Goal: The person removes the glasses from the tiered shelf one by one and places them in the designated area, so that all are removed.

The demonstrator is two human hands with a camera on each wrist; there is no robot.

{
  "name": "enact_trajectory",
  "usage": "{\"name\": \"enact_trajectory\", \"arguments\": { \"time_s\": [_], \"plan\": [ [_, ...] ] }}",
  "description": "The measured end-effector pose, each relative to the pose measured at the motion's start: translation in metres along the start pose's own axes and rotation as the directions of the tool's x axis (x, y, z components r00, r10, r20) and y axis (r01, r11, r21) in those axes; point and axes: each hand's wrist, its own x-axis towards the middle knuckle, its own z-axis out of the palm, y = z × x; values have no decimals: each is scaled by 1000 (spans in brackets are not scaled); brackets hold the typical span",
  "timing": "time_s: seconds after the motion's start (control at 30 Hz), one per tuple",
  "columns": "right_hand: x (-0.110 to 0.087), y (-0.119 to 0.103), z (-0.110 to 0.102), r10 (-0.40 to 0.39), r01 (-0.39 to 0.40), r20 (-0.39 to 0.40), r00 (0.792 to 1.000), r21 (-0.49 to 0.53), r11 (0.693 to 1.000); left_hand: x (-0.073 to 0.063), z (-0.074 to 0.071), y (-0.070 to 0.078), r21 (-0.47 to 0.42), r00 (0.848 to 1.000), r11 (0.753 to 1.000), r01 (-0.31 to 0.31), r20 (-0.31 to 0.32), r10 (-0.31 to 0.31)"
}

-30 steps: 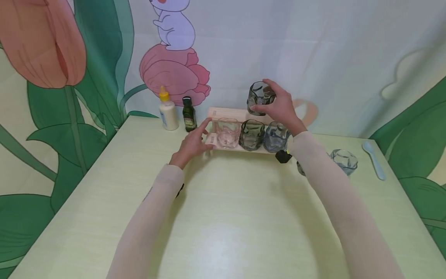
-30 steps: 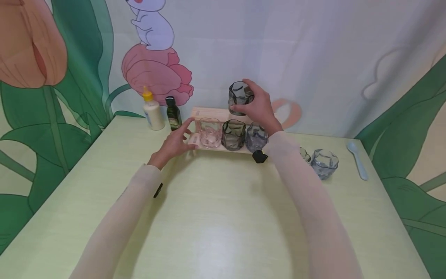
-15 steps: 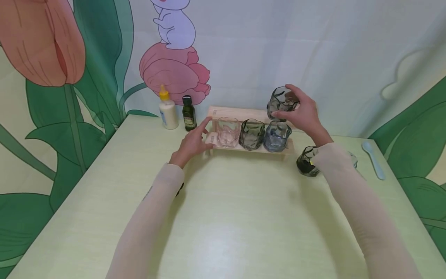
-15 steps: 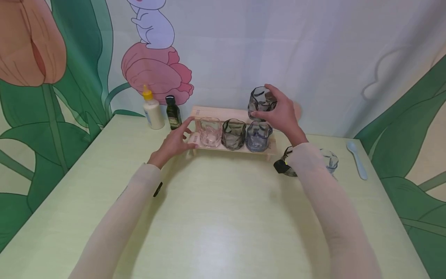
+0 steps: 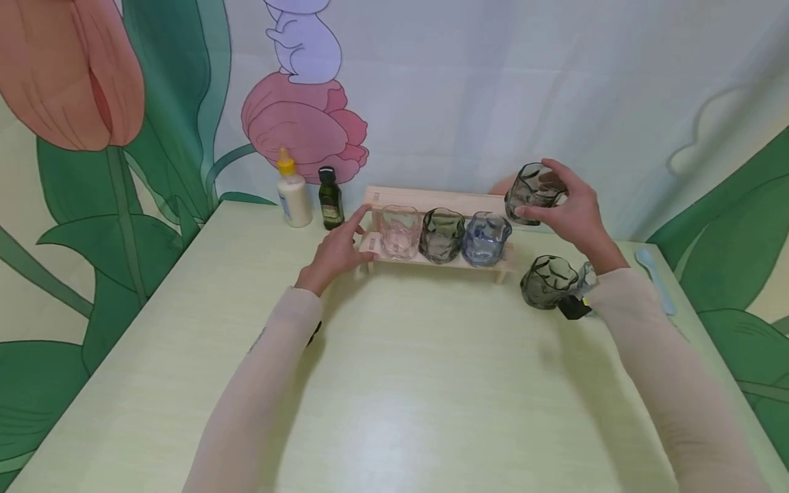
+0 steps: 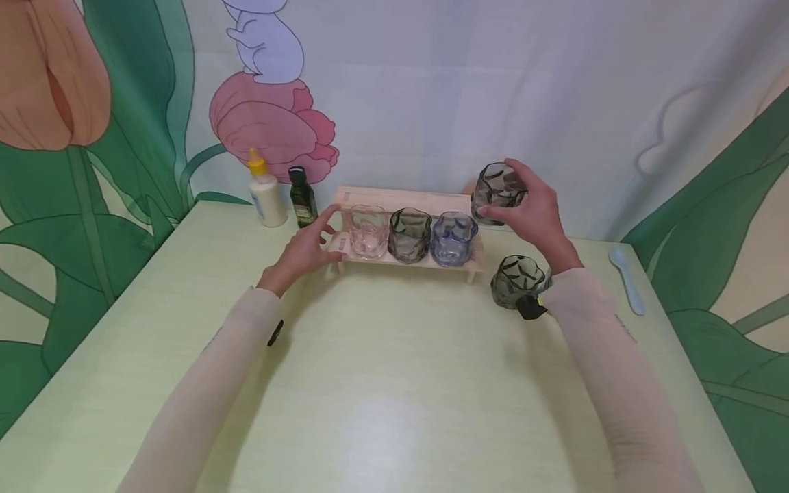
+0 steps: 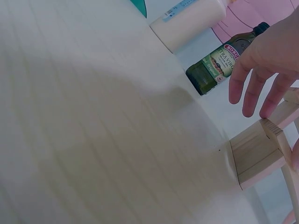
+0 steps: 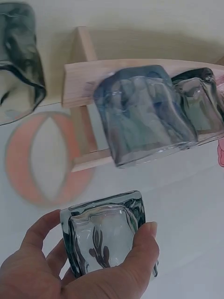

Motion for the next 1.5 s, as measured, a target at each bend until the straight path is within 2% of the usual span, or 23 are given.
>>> {"name": "enact_trajectory", "arguments": {
  "time_s": [0.33,0.5,0.93,1.5],
  "plan": [
    [-18,23,-23,69,-69,-3,998,-33,997,1,1,-1,-5,1000,1000,0,4,0],
    [-26,34,-34,78,-78,-20,997,-30,996,1,-1,-2,-2,1000,1000,-6,-6,6],
    [-47,61,-52,133,-133,-13,991,-26,991,-1,-2,-4,-18,1000,1000,-2,-3,2],
    [-79,95,-78,241,-247,-80,967,-82,966,0,-1,1,-11,1000,1000,-1,5,1]
  ]
}}
